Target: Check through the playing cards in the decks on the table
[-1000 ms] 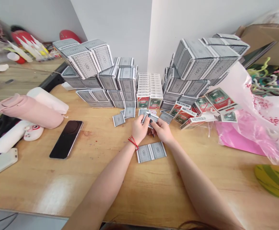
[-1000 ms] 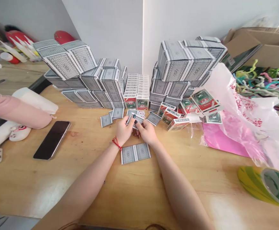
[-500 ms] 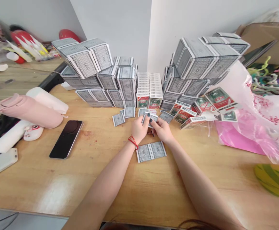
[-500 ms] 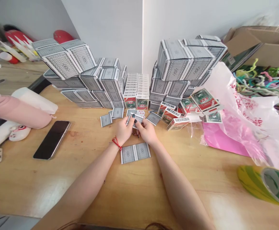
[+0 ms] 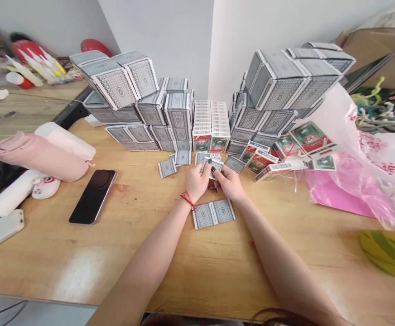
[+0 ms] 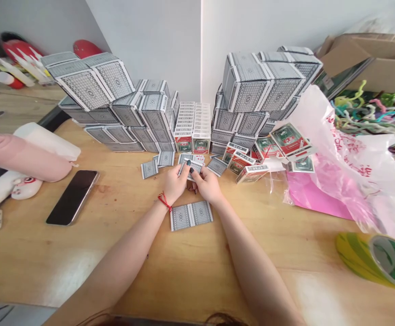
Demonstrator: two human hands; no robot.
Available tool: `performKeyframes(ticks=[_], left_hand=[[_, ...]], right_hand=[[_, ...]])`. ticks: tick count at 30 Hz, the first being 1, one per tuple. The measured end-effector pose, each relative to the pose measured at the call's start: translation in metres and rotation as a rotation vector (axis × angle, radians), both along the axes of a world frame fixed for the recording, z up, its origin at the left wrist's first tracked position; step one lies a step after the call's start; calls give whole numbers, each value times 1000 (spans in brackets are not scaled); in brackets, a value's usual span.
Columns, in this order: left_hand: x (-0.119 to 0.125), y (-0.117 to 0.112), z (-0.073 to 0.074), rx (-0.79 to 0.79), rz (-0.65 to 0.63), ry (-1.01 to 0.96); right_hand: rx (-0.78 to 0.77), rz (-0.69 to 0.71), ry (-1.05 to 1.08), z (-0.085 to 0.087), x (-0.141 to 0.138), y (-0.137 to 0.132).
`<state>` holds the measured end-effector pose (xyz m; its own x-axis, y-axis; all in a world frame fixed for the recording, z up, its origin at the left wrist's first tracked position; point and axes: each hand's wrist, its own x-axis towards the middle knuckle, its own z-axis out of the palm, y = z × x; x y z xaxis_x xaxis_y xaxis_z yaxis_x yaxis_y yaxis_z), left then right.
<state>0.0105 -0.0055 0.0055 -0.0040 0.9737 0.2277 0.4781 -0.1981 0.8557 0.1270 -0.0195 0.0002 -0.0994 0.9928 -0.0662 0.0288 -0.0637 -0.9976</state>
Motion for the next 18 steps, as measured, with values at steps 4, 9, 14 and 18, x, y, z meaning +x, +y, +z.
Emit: performKeyframes(ticks=[4,9,14,18], left_hand=[[0,0,0,-20,-7,-23],[0,0,-2,-36,-19,-27],[-1,0,-2,-50,-33,-28],[0,0,-2,-55,-42,-30]], right_hand=[[-5,3,-5,2,0,0],[-3,4,0,5,0,0],[-7,1,-3,5,0,0],[7,10,4,4,0,0]])
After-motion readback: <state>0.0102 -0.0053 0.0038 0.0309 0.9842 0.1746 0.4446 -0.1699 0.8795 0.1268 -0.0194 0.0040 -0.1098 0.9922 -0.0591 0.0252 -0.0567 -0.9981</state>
